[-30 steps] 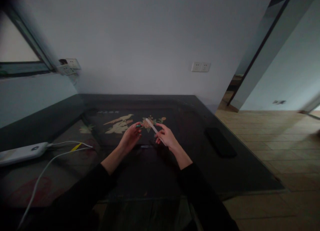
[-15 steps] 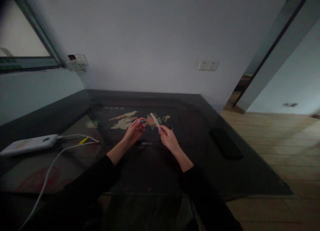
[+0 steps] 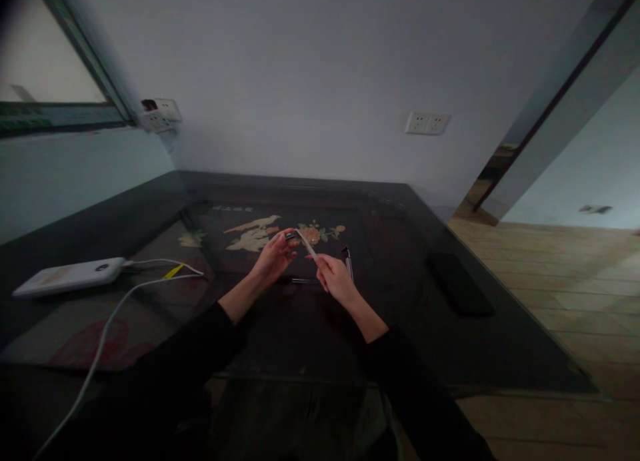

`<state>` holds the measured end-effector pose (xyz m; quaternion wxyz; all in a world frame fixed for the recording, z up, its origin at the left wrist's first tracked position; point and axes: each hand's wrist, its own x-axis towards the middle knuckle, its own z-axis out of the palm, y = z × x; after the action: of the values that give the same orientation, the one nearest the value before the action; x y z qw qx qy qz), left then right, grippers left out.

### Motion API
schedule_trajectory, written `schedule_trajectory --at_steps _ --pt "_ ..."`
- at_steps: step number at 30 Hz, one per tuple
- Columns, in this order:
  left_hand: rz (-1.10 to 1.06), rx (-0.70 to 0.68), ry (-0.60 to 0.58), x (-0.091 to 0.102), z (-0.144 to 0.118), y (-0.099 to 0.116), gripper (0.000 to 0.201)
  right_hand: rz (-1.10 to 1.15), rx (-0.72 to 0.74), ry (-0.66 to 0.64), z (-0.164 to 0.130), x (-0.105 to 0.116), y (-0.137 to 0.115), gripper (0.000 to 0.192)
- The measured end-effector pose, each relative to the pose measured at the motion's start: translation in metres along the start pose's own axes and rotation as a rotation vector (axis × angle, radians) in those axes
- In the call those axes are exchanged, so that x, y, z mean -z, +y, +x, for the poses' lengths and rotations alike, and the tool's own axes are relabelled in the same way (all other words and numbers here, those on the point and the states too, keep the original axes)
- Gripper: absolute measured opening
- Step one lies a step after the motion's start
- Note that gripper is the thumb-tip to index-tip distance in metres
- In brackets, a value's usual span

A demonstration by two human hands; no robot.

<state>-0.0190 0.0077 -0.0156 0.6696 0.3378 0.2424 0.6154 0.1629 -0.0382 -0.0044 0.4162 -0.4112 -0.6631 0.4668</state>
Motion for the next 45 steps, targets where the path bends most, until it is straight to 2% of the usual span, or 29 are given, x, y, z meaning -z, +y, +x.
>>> schedule_trajectory --at_steps 8,20,36,45 --pt "-0.020 -0.005 0.017 -0.008 -0.005 0.004 0.023 -0.058 0.020 0.030 0.002 -0.001 0.003 0.039" --pt "0.005 0.015 0.004 -0.008 -0.007 0.005 0.028 -0.179 0.090 0.126 0.006 0.003 0.011 0.046" --pt "0.019 0.007 -0.023 -0.008 -0.007 0.005 0.033 -0.114 0.053 0.152 0.005 0.002 0.010 0.042" --pt "-0.036 -0.062 -0.053 -0.010 -0.007 0.005 0.034 -0.100 0.059 0.171 0.005 0.002 0.008 0.044"
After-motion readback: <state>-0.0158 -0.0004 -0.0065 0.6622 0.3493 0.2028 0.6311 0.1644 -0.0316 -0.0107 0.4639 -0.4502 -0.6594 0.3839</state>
